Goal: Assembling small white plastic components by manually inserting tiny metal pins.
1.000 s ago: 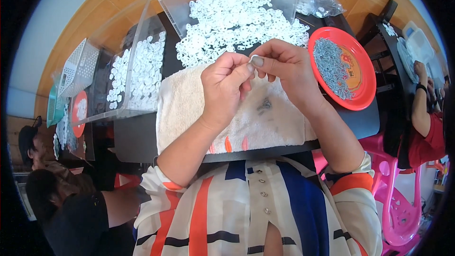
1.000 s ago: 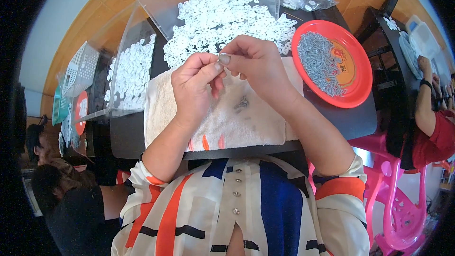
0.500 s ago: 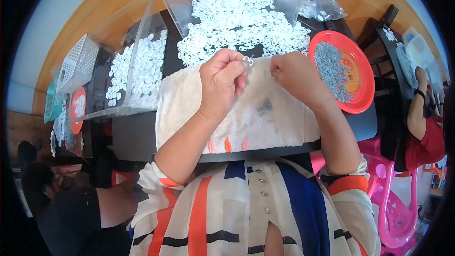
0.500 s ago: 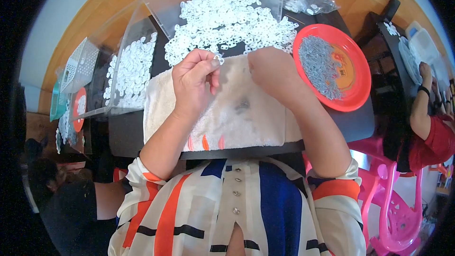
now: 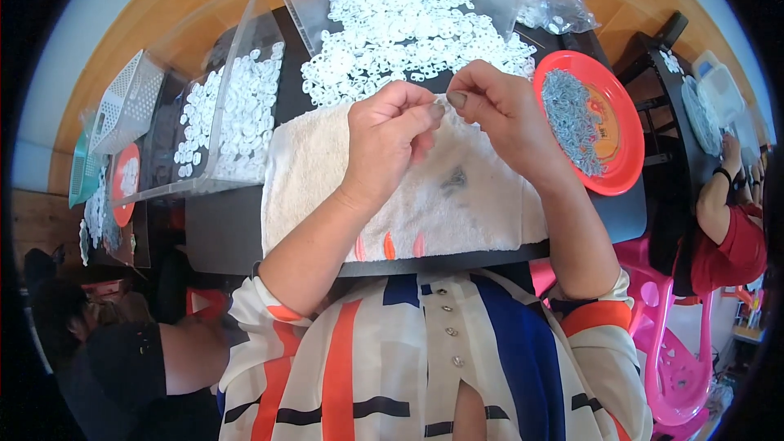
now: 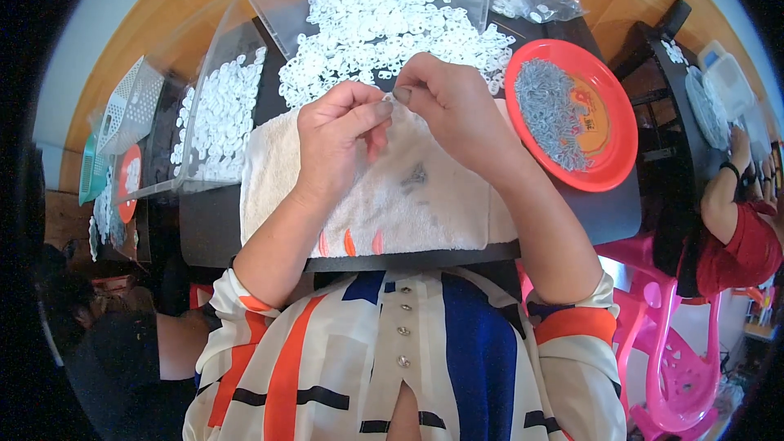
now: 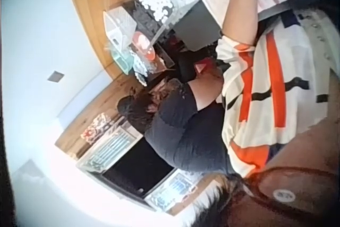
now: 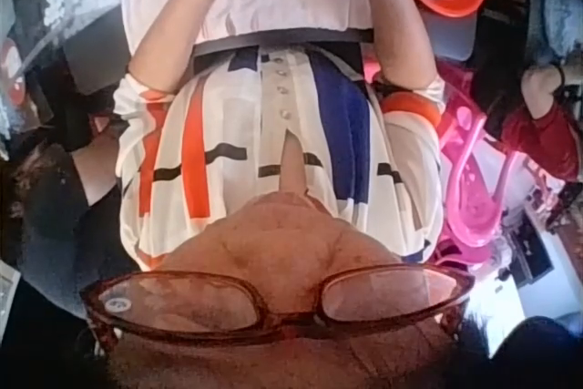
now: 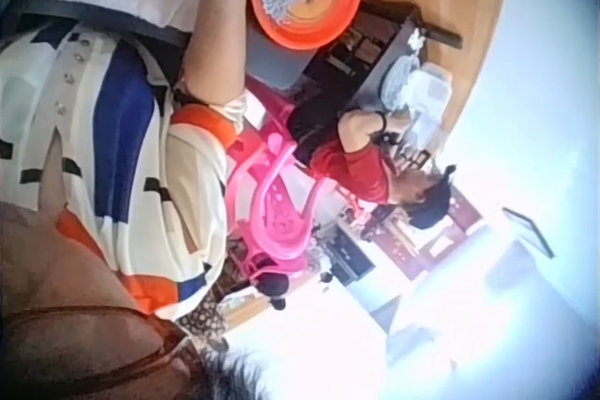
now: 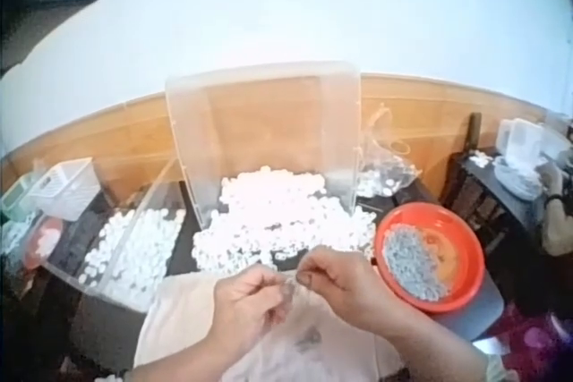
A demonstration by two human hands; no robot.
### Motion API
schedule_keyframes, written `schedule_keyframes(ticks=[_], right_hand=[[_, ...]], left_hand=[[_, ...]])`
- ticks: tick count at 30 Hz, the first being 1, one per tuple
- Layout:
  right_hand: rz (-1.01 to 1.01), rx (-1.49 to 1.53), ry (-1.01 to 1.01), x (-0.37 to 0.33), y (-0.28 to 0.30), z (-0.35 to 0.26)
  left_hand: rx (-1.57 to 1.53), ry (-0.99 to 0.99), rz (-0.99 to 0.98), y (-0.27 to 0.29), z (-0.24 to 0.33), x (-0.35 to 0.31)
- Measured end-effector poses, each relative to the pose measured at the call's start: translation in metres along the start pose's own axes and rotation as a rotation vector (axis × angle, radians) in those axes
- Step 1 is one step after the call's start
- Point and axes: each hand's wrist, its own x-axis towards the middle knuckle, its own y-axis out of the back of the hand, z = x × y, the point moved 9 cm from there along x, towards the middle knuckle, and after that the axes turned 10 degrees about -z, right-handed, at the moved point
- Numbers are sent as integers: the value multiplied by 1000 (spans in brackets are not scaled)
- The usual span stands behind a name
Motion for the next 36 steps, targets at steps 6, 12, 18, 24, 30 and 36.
schedule_keyframes(ticks=[6,12,18,24,30,36], right_hand=[[37,38,-25,-2,-8,3],[152,64,11,-5,-13,2],[150,264,-72,1,-4,20],[207,-311,-283,-2,41,27],[-120,-737,-257,10,6,20],[-258,-843,-248,2,-16,26]], left_hand=[[-105,19,21,0,-3,-1],[-247,46,78,1,-10,-7],[-251,8,79,12,-6,1],[-306,41,180,29,-9,5],[-317,34,186,36,-13,8],[-315,95,202,38,-19,7]])
